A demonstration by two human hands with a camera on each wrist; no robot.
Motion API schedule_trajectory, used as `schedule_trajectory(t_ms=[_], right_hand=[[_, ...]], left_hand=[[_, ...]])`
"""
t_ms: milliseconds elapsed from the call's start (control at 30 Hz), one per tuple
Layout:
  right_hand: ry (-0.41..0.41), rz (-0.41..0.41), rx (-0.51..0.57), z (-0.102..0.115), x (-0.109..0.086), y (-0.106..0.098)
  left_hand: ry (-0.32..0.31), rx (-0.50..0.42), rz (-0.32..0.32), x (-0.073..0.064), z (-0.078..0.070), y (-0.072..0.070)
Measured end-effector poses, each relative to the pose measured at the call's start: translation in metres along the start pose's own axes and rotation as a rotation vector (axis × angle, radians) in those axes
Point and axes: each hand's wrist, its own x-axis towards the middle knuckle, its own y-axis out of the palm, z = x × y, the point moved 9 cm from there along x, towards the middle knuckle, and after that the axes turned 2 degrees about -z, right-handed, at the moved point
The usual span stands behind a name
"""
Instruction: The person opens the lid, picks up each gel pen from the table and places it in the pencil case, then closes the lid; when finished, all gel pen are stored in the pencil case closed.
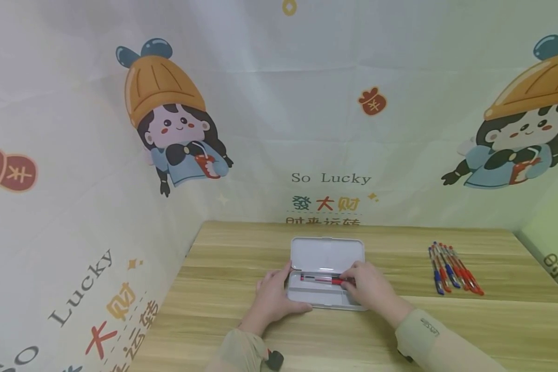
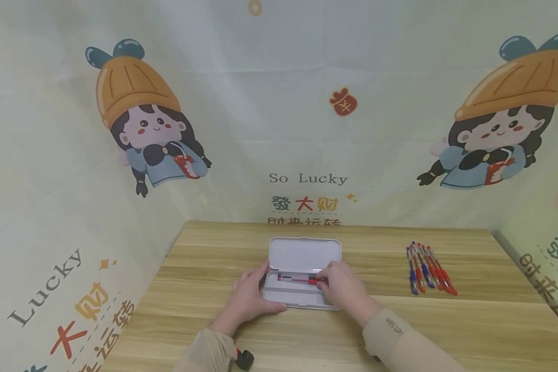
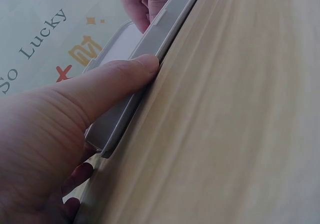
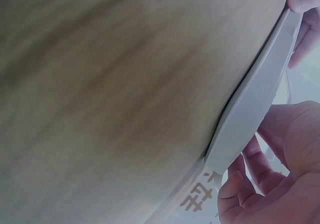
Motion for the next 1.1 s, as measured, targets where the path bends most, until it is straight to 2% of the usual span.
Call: schedule_trajectory(t_ms=[233, 467, 633, 833, 1100], right_hand=[[0.002, -0.014, 0.037, -0.002, -0.001, -0.003], [-0.005, -0.067, 0.064, -0.008, -0.002, -0.007], [0.009, -0.105, 0.124, -0.015, -0.002, -0.015], [0.043, -0.145, 0.181, -0.029, -0.002, -0.028], [0.096, -0.214, 0.205, -0.060, -0.007, -0.047]], left_hand=[[0.006, -0.004, -0.007, 0.000, -0.001, 0.000], [0.008, 0.004, -0.005, -0.001, -0.001, 0.000], [0.014, 0.004, -0.008, -0.001, -0.002, 0.000], [0.012, -0.001, -0.007, -0.001, -0.002, 0.000], [0.018, 0.012, -0.013, 0.000, -0.002, 0.000]])
